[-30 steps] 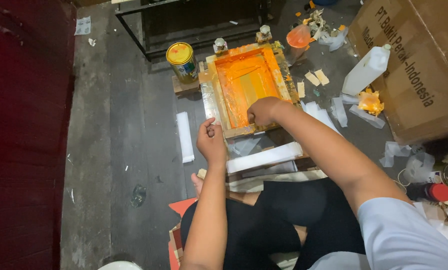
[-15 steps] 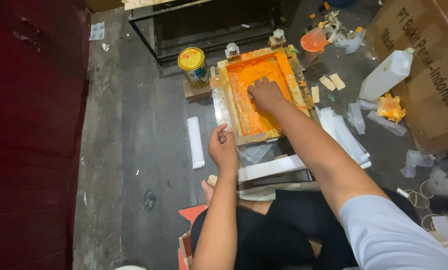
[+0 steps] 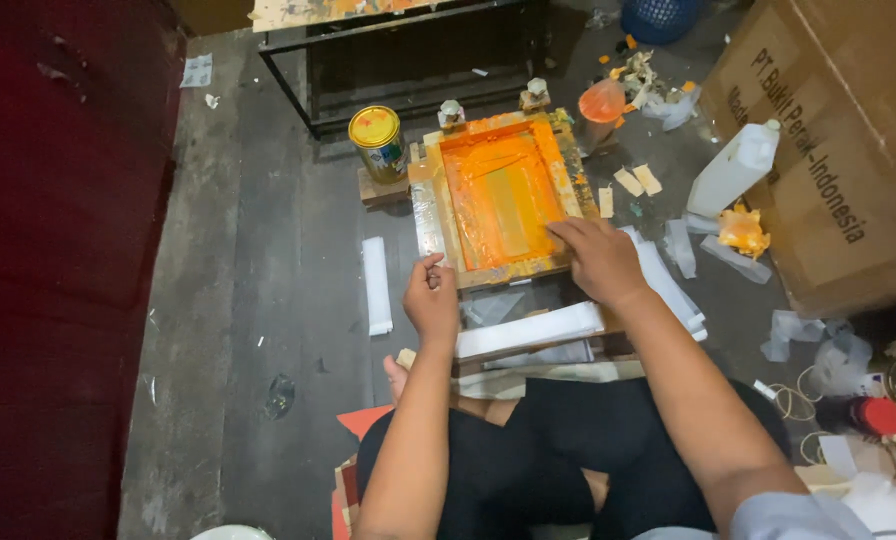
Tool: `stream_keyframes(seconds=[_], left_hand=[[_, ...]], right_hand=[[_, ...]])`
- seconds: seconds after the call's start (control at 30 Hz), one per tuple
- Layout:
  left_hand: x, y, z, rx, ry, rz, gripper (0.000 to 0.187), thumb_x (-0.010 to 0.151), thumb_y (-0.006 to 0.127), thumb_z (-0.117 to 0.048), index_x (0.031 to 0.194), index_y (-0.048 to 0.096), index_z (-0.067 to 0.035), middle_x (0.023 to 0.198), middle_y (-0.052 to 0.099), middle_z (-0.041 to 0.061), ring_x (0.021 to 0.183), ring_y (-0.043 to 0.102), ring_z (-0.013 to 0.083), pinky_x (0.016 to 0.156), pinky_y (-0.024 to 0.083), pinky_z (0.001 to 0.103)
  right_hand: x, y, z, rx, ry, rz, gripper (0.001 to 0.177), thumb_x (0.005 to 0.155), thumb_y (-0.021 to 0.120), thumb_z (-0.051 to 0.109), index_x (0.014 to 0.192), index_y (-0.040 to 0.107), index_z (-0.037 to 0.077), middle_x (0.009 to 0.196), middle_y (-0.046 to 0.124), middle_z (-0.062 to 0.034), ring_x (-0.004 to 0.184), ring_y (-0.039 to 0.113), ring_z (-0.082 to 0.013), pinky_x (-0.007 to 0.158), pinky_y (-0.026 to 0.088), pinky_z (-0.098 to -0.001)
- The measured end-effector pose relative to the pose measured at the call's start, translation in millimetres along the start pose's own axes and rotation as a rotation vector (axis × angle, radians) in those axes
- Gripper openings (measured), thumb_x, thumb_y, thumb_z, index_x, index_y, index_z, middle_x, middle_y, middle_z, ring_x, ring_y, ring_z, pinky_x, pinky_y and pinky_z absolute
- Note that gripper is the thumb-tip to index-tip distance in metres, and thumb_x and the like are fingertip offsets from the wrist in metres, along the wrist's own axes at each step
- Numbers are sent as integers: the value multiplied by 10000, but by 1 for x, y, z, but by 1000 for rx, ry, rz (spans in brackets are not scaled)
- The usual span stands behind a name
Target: The person sits on the floor and uses a squeegee to spread orange ink across a screen printing frame. They place white rectangular sheets under the frame, pull the squeegee across the screen to apply ink, and then lift the printed sheets to place them on the floor.
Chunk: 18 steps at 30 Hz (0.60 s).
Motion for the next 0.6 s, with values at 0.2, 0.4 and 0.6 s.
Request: stream_keyframes(seconds=[0.2, 0.4, 0.6], left_hand=[[-13, 6, -9, 168, 135, 90, 177, 907, 746, -167, 1078, 775, -131, 835, 705, 68, 780, 692, 209, 752, 574, 380], [-23, 13, -10, 250, 216, 210, 186, 934, 753, -178, 1115, 759, -133, 850, 704, 67, 825, 707, 227, 797, 575, 382], [-31, 23, -15, 337, 323, 273, 185, 922, 775, -224, 1104, 766, -188, 817, 694, 11, 798, 711, 189, 772, 577, 345]], right_hand=[[3, 67, -51, 8, 35, 34, 684, 951, 577, 104, 1540, 456, 430, 1509, 529, -57, 1445, 449, -325, 1103, 446, -544], [-5, 42, -29, 46, 51, 330, 594, 939, 630, 486, 1512, 512, 381, 1659, 340, -60, 1560, 239, -303, 1238, 272, -538], [6, 61, -39, -7, 32, 216, 537, 881, 732, 483, 1395, 591, 425, 1561, 442, -26, 1503, 338, -236, 1251, 203, -547]])
Point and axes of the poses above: each hand's wrist, its own x-axis towards the middle knuckle, its own y-axis out of the palm, z = x × y, the point moved 9 cm from there along x, towards the middle knuckle
